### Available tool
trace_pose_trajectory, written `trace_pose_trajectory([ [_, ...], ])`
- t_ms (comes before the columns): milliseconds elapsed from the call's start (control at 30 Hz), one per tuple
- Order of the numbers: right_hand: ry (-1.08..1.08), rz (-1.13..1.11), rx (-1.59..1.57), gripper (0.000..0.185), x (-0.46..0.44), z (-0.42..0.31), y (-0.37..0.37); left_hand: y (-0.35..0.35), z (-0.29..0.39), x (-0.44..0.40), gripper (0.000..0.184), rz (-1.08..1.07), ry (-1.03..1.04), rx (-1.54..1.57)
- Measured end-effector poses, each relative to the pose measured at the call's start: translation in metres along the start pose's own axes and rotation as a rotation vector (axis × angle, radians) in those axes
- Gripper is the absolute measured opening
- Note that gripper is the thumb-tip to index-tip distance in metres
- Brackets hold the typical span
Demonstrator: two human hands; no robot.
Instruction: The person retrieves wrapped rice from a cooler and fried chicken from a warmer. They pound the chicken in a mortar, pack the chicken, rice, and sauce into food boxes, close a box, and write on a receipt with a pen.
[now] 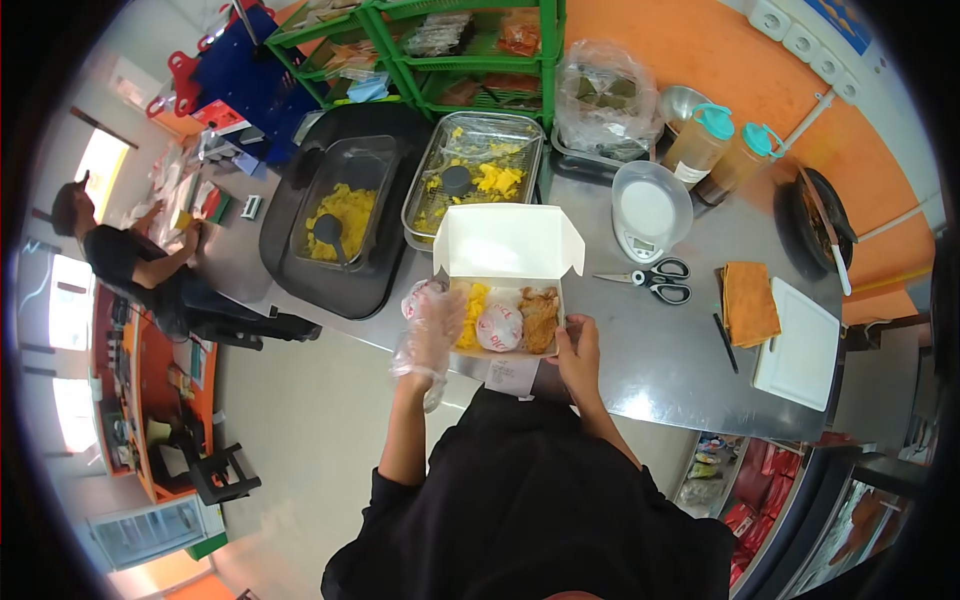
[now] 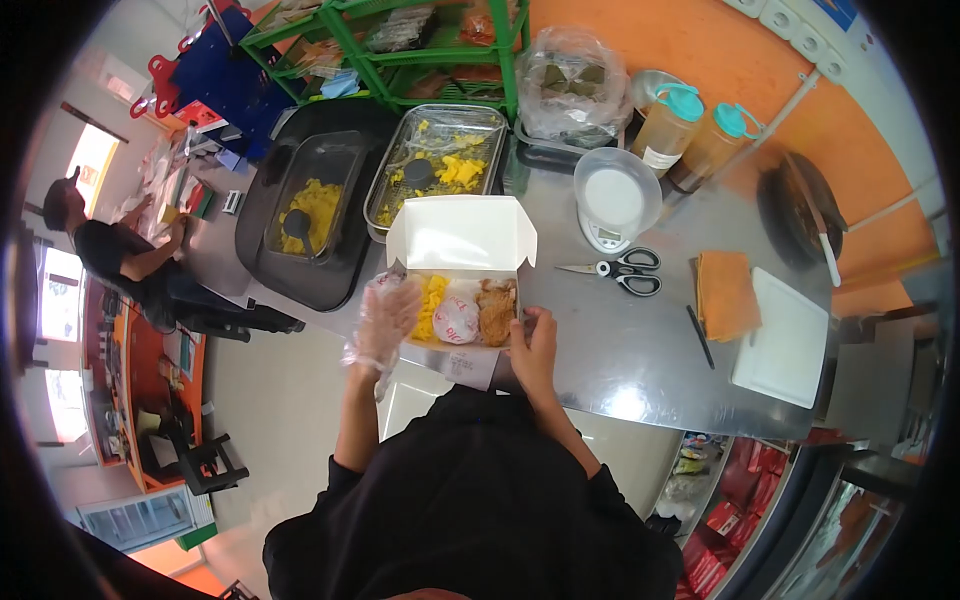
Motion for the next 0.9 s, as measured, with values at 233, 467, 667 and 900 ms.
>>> trace_pose_trajectory([
  [233,-0.211,-0.08,0.207,0.013,0.003,-0.025,-0.026,-0.026,0.017,0.055,0.039,0.081,0.36,0.551],
  [467,-0.115,-0.079,0.285,0.015,0.002,0.002,-0.07,-0.032,-0.032,0.071,0.036,0.073,0.427,1.135],
  [667,-0.258,0.813,1.307,0.032,0.038,-0.031,-0.249,-0.073,-0.078,0.088,0.05,0.402,0.224,0.735],
  [900,-0.073,0.697,1.538,0.03,0.049,-0.022,-0.297,-0.09,-0.116,0.069,0.038,0.514,-0.179,0.122],
])
Point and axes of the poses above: each hand's wrist, its own x-axis away from the middle knuckle, its own y-axis out of the palm, z = x × y, the point moved 10 cm from there along -x, towards the middle knuckle, and after that the axes turned 7 degrees about -z, right-handed, at the moved point
